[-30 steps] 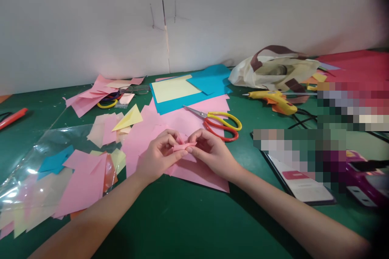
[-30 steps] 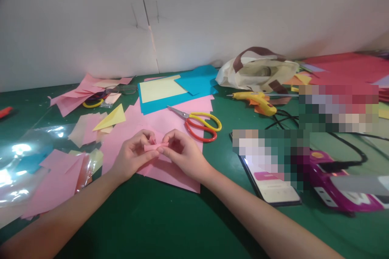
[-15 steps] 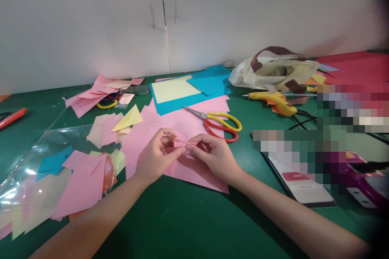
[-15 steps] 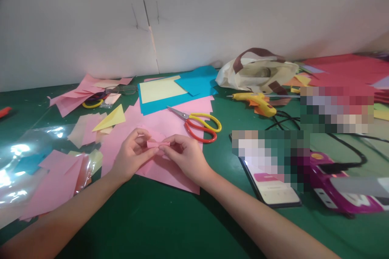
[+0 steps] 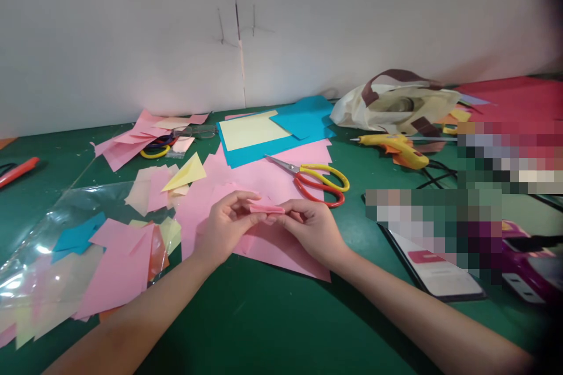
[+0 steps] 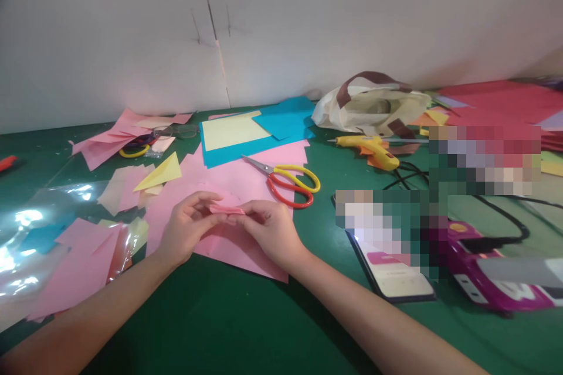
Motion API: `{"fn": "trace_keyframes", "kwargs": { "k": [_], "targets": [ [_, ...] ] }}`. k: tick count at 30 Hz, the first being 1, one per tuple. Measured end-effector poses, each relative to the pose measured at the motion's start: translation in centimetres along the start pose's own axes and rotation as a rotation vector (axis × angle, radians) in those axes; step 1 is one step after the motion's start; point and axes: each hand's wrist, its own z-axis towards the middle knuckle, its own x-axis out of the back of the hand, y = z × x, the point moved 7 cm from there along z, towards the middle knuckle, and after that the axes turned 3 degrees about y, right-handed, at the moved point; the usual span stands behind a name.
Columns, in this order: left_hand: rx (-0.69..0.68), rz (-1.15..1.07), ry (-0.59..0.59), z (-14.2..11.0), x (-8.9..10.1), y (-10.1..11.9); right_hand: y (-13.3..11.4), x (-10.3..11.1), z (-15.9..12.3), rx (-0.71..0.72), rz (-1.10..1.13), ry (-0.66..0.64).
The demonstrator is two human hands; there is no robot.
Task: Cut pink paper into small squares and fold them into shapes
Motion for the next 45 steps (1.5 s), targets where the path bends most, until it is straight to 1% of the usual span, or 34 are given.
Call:
{"fn": "trace_keyframes", "kwargs": {
  "k": [3,8,12,15,18,24,27,31,39,45],
  "targets": [
    [0.02,-0.011,-0.022,-0.1,-0.2,-0.1,-0.2,0.3,0.0,0.016,-0.037,0.045],
    [-0.014,0.037,-0.017,-0.3,-0.2,0.3,-0.4,0.4,0.0,0.045,-0.055,0.069],
    [-0.035,0.038,-0.029,-0.2,-0.4,0.4,-0.6,1.0,-0.2,0.089,-0.039,0.168],
    [-0.021,0.025,-0.082,-0.2,-0.7,0.3,-1.2,1.1,-0.3,0.184,-0.046,0.186],
    [0.007,0.016,-0.127,-0.2,-1.0,0.2,-1.9,1.1,-0.5,0.277,-0.112,0.185],
    [0.013,0.08,-0.104,0.0,-0.5,-0.2,-2.8,1.2,-1.1,0.433,-0.193,0.201],
    [0.017,0.059,-0.101,0.0,-0.4,-0.5,-3.0,1.2,-1.1,0.444,-0.213,0.206],
    [0.016,0.047,-0.088,0.0,-0.3,-0.6,-3.0,1.3,-0.9,0.422,-0.229,0.226],
    [-0.019,0.057,-0.083,0.1,-0.5,0.1,-2.9,1.1,-1.4,0.485,-0.214,0.186],
    [-0.002,0.043,-0.053,0.1,-0.2,-0.2,-3.0,1.0,-1.7,0.521,-0.235,0.195]
  ]
}}
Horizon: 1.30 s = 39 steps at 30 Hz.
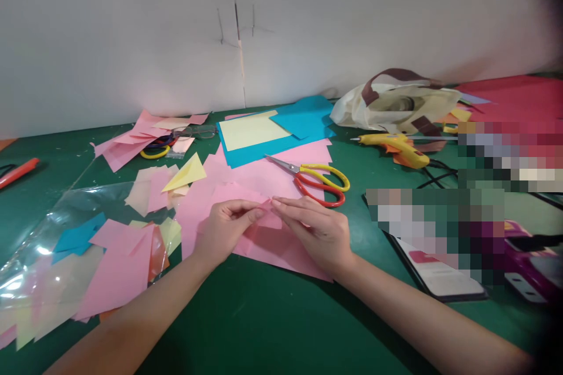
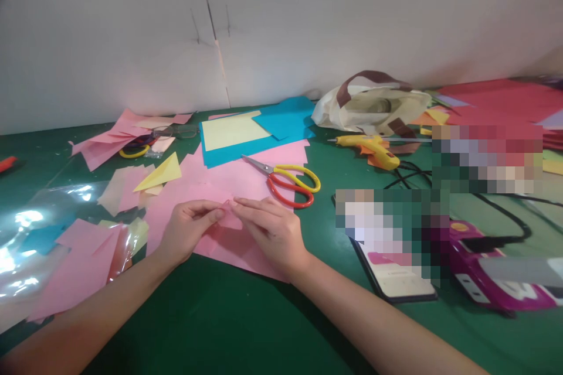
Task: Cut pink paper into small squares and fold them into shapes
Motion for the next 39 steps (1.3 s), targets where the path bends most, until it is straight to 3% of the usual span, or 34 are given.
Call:
{"fn": "trace_keyframes", "kwargs": {
  "k": [8,12,18,24,31,39],
  "targets": [
    [0.022,-0.002,-0.009,-0.1,-0.4,0.0,-0.1,-0.6,0.5,0.02,-0.006,-0.094],
    [0.033,0.002,0.017,-0.1,-0.2,-0.2,0.1,-1.2,0.7,-0.047,0.046,-0.165],
    [0.026,-0.108,-0.031,0.1,-0.4,-0.2,0.2,-1.3,0.8,-0.086,0.092,-0.17],
    [0.072,-0.125,0.02,0.2,-0.1,-0.6,0.0,-1.4,0.6,-0.07,0.11,-0.198],
    [0.031,-0.118,-0.038,0.1,-0.6,-0.2,2.2,-1.4,0.1,-0.371,0.24,-0.124],
    [0.016,-0.128,-0.03,-0.2,-0.4,-0.1,2.2,-1.1,0.2,-0.305,0.147,-0.119]
  ]
}}
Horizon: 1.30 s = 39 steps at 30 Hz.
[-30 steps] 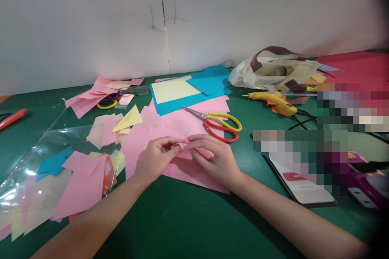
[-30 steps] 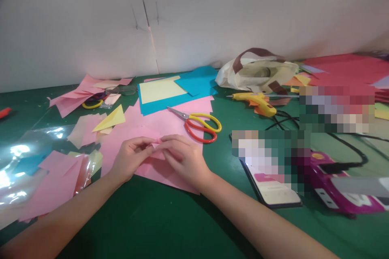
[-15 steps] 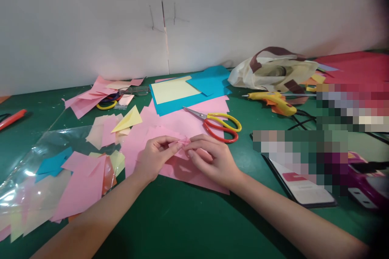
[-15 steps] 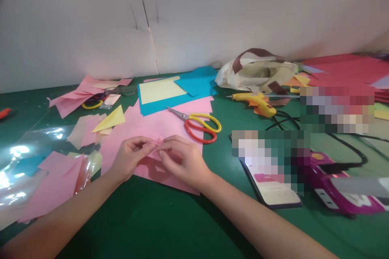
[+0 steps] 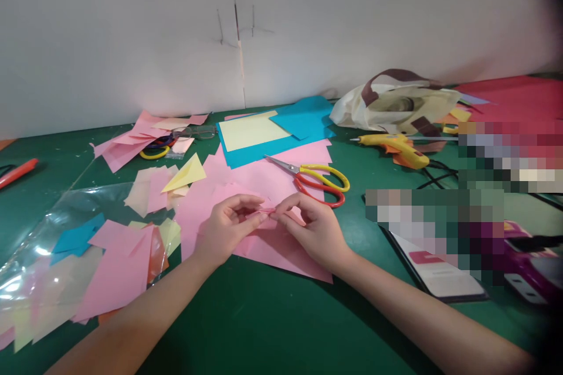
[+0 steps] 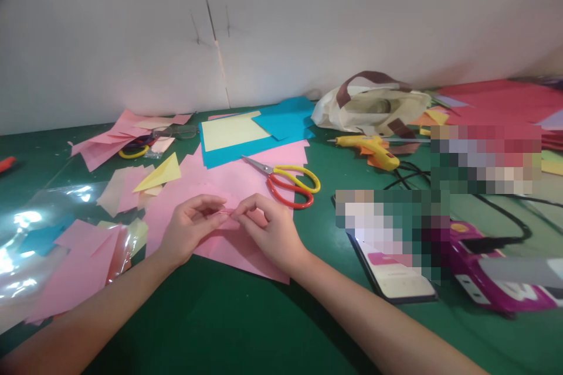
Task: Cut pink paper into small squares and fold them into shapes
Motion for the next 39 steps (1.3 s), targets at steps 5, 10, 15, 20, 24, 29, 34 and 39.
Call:
{"fn": "trace_keyframes", "kwargs": {
  "k": [5,10,15,20,24,29,34,39],
  "targets": [
    [-0.021,-0.002,0.031,-0.1,0.2,0.3,-0.2,-0.2,0.0,0.007,0.037,-0.037],
    [-0.122,0.097,0.137,-0.3,0.5,1.5,0.2,0.1,0.0,-0.039,0.056,0.029],
    [-0.147,0.131,0.162,-0.7,0.5,2.0,-0.5,-0.1,0.0,0.043,-0.018,-0.012],
    [-0.104,0.151,0.189,-0.7,0.8,1.8,-0.7,-0.3,0.1,0.068,-0.105,-0.062],
    [-0.101,0.137,0.186,-0.6,0.7,2.0,-0.5,-0.6,0.1,0.054,-0.134,-0.115],
    [-0.035,0.08,0.161,-0.4,0.7,1.1,-0.1,-0.8,0.0,0.014,-0.128,-0.136],
    [0.009,0.019,0.076,0.0,0.3,0.3,0.1,-0.6,0.2,-0.079,-0.083,-0.112],
    [0.013,0.209,-0.051,-0.2,-0.6,0.6,0.3,-0.4,0.3,-0.15,-0.03,-0.078]
  ]
}}
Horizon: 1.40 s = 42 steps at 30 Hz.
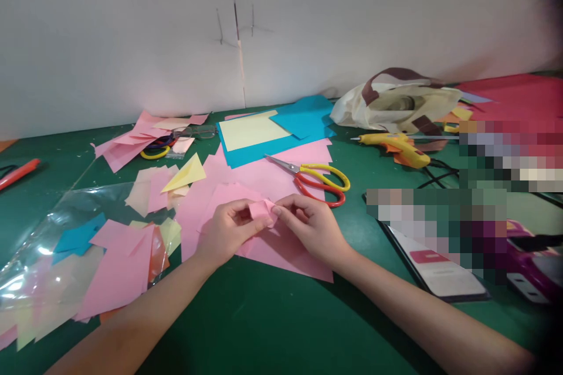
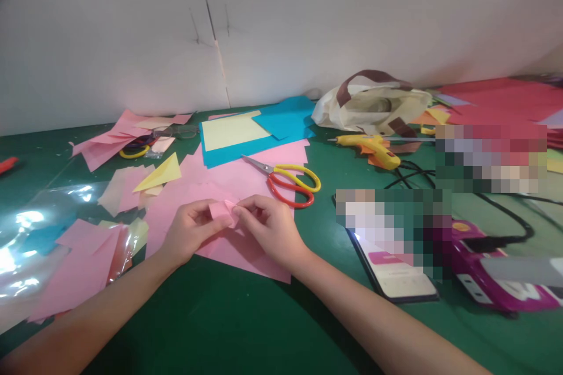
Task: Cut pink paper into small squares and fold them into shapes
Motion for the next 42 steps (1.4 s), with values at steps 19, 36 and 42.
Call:
{"fn": "trace_keyframes", "kwargs": {
  "k": [19,36,42],
  "targets": [
    [-0.056,0.028,0.002,-0.1,-0.1,0.2,0.2,-0.9,-0.2,-0.033,0.107,-0.108],
    [-0.067,-0.085,0.136,0.1,0.8,0.2,-1.3,-0.1,-0.6,0.291,-0.021,0.023],
    [-0.043,-0.076,0.156,-0.1,1.1,0.1,-1.5,-0.2,-0.5,0.252,-0.037,0.002]
  ]
}}
